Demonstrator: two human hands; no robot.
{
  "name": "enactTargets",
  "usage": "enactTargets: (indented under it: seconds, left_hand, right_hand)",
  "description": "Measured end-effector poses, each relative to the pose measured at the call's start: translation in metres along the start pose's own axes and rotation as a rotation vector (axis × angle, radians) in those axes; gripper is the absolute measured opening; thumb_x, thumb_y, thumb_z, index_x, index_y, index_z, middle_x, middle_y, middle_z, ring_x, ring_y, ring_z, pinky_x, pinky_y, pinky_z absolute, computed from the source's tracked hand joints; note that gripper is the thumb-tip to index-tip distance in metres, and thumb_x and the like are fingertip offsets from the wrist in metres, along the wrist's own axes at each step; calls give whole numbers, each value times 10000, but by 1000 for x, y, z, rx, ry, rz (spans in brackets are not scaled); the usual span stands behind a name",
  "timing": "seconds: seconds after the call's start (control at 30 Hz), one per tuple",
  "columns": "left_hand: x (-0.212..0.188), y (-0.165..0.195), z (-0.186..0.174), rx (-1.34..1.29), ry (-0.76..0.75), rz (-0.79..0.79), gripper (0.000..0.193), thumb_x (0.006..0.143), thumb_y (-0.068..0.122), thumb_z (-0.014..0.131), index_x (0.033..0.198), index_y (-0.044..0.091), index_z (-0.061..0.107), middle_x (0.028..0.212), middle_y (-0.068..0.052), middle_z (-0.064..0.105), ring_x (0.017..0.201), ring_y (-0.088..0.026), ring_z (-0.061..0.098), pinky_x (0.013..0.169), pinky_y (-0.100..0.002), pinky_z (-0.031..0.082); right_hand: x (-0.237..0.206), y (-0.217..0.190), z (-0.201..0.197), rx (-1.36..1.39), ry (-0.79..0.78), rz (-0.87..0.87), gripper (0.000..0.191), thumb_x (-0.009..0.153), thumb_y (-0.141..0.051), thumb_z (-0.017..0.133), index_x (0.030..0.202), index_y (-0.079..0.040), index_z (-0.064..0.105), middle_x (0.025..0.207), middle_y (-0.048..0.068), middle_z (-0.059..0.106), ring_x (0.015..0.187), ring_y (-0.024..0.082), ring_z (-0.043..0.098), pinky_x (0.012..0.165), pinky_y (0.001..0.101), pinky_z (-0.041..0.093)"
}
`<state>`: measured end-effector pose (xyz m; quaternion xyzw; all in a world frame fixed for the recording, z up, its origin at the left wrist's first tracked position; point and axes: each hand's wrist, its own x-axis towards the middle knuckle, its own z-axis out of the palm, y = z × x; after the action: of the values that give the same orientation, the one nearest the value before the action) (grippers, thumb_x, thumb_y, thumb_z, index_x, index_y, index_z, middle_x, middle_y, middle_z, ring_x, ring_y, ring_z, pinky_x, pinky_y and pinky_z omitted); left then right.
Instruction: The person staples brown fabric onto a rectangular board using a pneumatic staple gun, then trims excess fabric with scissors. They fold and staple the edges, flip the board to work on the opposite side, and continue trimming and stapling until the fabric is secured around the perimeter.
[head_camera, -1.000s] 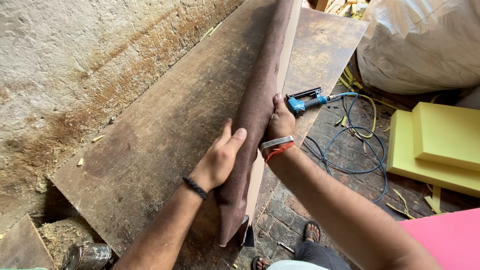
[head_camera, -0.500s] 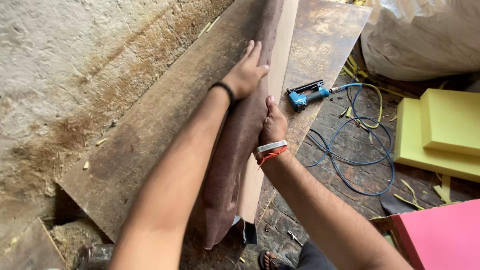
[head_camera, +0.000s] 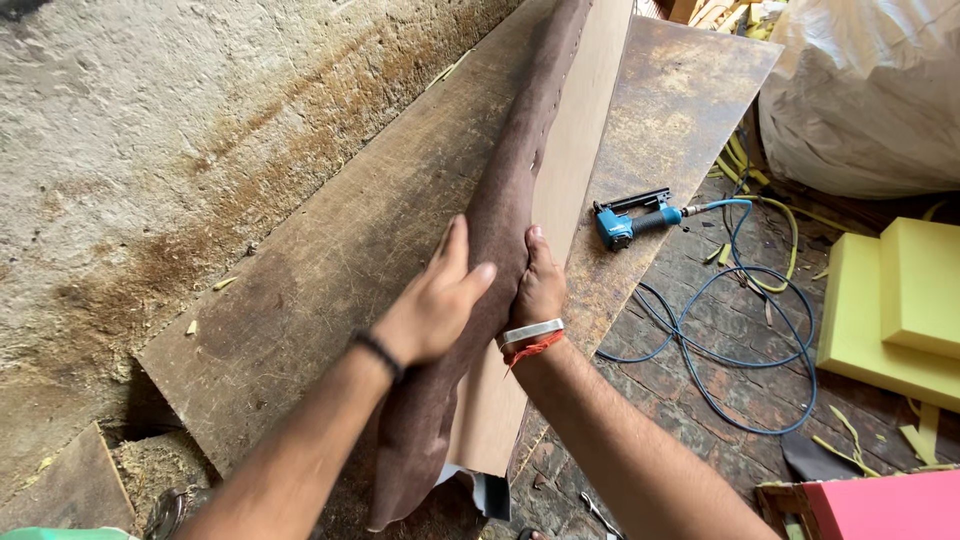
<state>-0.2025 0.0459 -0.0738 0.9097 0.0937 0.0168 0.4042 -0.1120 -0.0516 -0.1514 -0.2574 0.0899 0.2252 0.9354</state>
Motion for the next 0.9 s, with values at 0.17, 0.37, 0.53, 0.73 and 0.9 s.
enactTargets:
  seconds: [0.17,0.37,0.53,0.73,0.9]
  left_hand:
    - [123,24,1,400,-22,-44,861,987,284,465,1596,-51,-43,1689,-262,-79,1583,-343,-15,1270,-411,56]
    - [117,44,-1,218,-36,76,840,999,397,458,1606,19,15,1706,-204,-60,1582,-307,36,1269,-396,91]
    - [-32,15,-1,-398,-45,-58,847,993,436,402,1618,15,15,1684,-236,169,1564,-299,222,1248,-380,193]
    - [-44,13,0,-35,32,-118,798,1028,393,398,1594,-20,16,1694,-231,58,1583,-298,90,1261,-377,130]
    - [37,25,1,313,64,-37,849,977,314,488,1593,-45,27,1683,-262,35,1544,-362,189,1258,-392,213]
  right_hand:
    - [1,5,-1,95,-31,38,405,1015,-314,590,1154,52,691,1056,130,752,910,211,730,795,348,602]
    - [-8,-11,-4,77,-31,-4,403,1013,-326,599,1133,51,680,1019,156,741,875,252,731,776,387,613]
    - [-12,-16,-3,5,-65,21,462,1005,-386,564,1150,41,665,1037,180,724,888,271,730,796,419,610]
    - [-11,-9,2,-31,-50,21,475,994,-383,575,1169,50,663,1077,183,726,919,272,726,826,413,600]
    - [3,4,-8,-52,-80,-33,469,1017,-361,571,1168,68,686,1071,139,749,916,209,727,824,347,588]
